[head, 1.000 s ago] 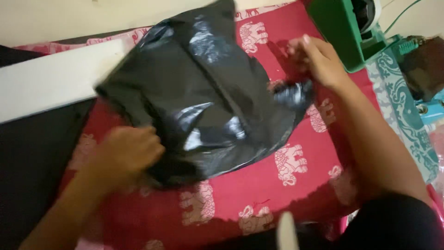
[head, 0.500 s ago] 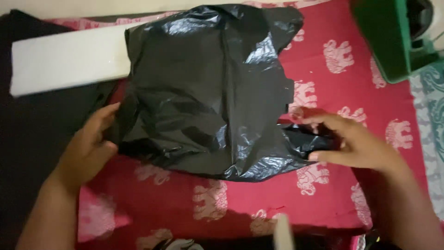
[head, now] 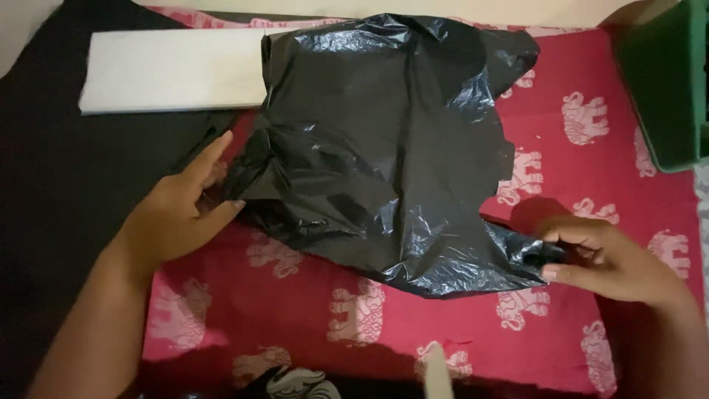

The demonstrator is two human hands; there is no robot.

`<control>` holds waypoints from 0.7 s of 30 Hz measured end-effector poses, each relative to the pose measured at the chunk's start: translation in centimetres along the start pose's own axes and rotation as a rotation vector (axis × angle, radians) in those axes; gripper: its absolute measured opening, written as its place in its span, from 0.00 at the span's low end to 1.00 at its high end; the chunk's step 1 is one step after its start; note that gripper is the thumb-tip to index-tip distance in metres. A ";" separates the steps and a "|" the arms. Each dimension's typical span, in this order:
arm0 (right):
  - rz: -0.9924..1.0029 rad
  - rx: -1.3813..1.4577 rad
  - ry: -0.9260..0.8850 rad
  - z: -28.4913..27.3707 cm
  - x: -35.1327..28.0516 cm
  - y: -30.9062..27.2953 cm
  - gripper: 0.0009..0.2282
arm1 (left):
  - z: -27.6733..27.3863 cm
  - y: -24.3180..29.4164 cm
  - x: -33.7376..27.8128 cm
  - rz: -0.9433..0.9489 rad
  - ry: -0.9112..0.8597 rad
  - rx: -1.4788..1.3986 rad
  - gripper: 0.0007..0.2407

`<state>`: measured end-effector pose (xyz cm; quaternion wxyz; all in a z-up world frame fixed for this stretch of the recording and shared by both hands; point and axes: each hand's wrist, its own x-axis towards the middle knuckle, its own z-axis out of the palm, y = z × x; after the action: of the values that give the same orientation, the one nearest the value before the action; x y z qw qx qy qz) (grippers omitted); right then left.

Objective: The person places a folded checkered shirt into a black plastic bag on a red patterned surface. They then fold the bag around the shirt, tucking in the sides and folding the top down to create a compact package.

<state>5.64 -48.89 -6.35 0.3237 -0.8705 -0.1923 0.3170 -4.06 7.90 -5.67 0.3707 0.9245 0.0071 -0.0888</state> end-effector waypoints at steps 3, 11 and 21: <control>0.282 -0.025 0.003 0.1 -0.2 0.9 0.14 | 0.1 2.1 -0.3 -0.141 -0.002 0.141 0.41; 0.179 -0.069 -0.121 -0.6 -0.5 4.3 0.19 | 0.9 2.5 -0.4 -0.259 -0.017 0.464 0.41; 0.105 0.066 -0.118 -1.1 -0.2 7.9 0.20 | 1.4 1.8 -0.2 -0.252 0.033 0.592 0.39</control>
<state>7.27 -55.16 -11.03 0.3231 -0.8480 -0.1549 0.3905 -4.33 5.64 -5.38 0.0715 0.9853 0.1017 -0.1172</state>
